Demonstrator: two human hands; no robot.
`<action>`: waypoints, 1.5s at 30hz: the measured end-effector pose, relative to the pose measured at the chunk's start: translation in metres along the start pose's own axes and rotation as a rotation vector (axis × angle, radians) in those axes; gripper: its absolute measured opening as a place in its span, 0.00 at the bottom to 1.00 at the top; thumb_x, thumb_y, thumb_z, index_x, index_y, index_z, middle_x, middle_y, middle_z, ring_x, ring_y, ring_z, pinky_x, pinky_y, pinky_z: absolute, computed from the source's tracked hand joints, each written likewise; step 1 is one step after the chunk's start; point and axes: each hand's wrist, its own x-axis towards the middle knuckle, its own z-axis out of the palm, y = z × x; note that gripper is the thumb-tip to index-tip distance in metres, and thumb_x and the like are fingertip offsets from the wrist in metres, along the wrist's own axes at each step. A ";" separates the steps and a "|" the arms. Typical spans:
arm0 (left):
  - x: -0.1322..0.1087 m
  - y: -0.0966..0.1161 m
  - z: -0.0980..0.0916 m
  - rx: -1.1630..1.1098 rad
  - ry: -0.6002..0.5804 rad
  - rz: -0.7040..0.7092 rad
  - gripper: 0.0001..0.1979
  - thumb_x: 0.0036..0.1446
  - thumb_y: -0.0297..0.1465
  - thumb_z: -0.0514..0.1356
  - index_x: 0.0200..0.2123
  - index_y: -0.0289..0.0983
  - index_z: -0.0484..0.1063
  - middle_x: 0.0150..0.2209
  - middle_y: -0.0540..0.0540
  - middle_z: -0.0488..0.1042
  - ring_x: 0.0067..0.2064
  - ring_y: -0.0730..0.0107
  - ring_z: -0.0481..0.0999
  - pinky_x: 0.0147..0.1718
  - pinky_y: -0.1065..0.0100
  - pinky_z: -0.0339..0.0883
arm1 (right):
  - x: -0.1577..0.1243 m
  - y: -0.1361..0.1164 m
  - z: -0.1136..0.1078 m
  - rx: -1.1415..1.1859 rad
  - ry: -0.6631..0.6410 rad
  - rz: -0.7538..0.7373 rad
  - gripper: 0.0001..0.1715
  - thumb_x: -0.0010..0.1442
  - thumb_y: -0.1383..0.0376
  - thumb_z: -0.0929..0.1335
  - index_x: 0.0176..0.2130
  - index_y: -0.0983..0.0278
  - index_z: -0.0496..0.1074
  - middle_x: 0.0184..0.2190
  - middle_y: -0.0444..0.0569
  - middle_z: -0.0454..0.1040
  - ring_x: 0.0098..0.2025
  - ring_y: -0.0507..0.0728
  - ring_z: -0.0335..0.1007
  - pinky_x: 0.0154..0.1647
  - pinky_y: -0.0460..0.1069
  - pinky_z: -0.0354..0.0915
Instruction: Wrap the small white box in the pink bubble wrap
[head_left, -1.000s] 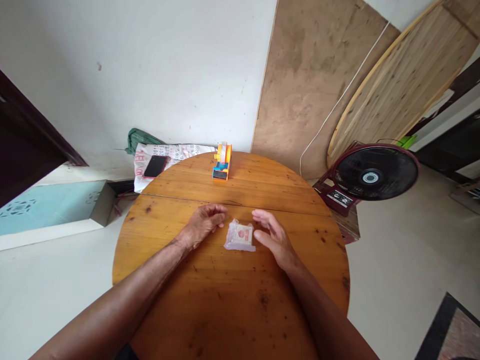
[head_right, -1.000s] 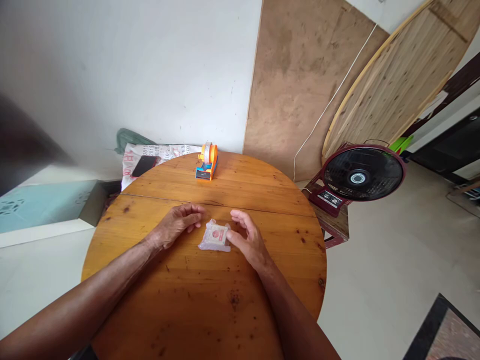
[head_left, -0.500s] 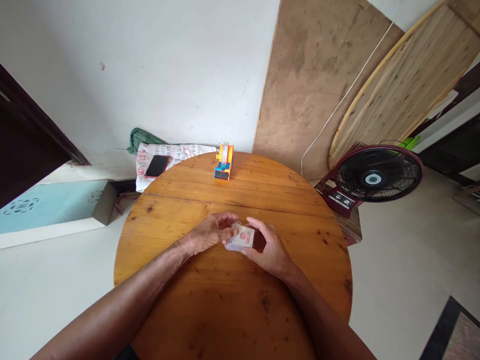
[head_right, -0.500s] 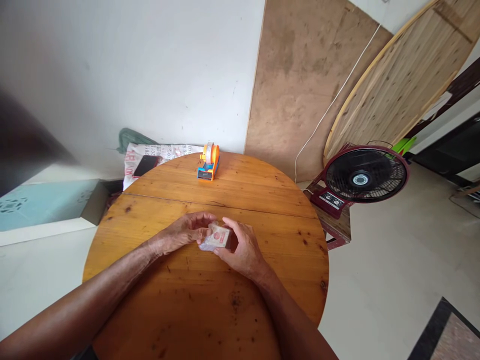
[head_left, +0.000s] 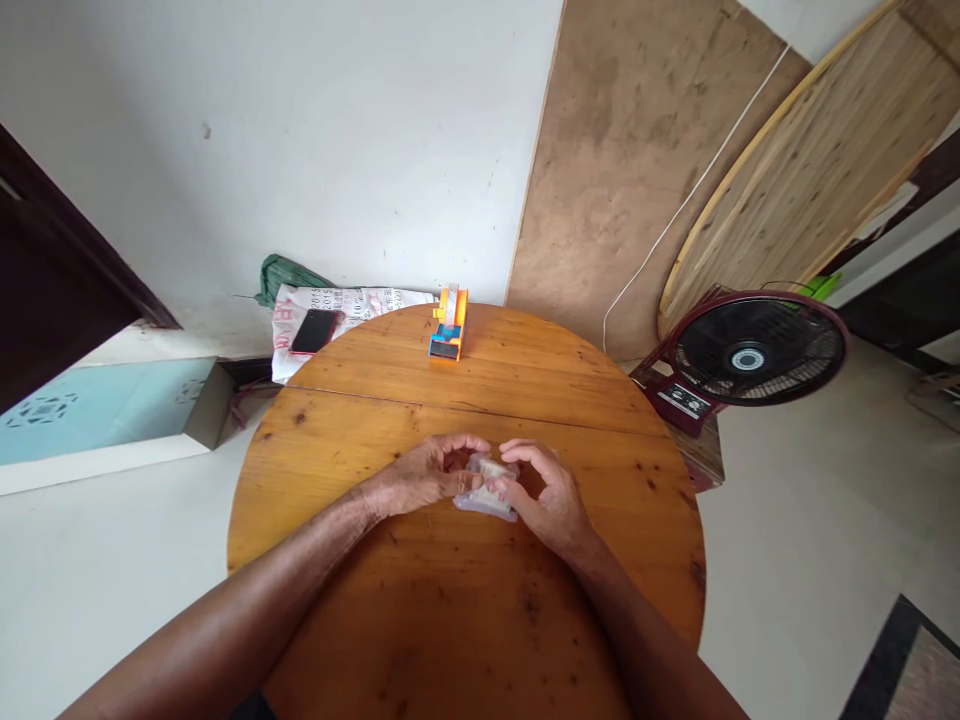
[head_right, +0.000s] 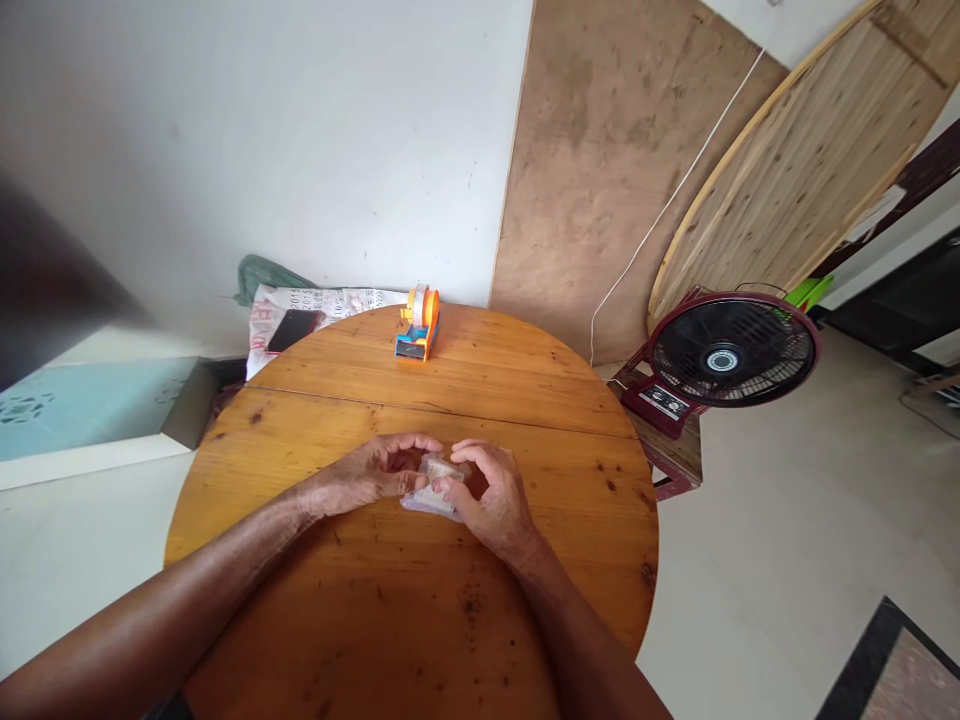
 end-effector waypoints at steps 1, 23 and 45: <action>0.000 0.000 0.000 -0.003 -0.009 0.000 0.28 0.44 0.41 0.71 0.46 0.36 0.70 0.32 0.49 0.72 0.30 0.75 0.68 0.30 0.71 0.60 | 0.000 0.001 0.000 0.003 0.013 -0.022 0.07 0.55 0.65 0.70 0.37 0.59 0.72 0.44 0.50 0.76 0.46 0.60 0.72 0.50 0.56 0.65; 0.000 0.000 0.002 -0.015 0.005 -0.009 0.28 0.44 0.40 0.71 0.46 0.35 0.69 0.30 0.51 0.71 0.30 0.75 0.67 0.30 0.71 0.60 | -0.001 0.000 -0.005 -0.226 0.045 -0.273 0.09 0.61 0.68 0.67 0.39 0.57 0.77 0.44 0.49 0.77 0.44 0.58 0.72 0.48 0.56 0.65; -0.006 0.008 0.007 0.210 -0.082 0.067 0.26 0.53 0.47 0.64 0.49 0.35 0.73 0.44 0.42 0.76 0.44 0.59 0.73 0.40 0.65 0.65 | 0.008 0.009 -0.016 0.429 0.253 0.314 0.11 0.65 0.58 0.64 0.39 0.61 0.73 0.45 0.49 0.75 0.43 0.57 0.73 0.47 0.53 0.66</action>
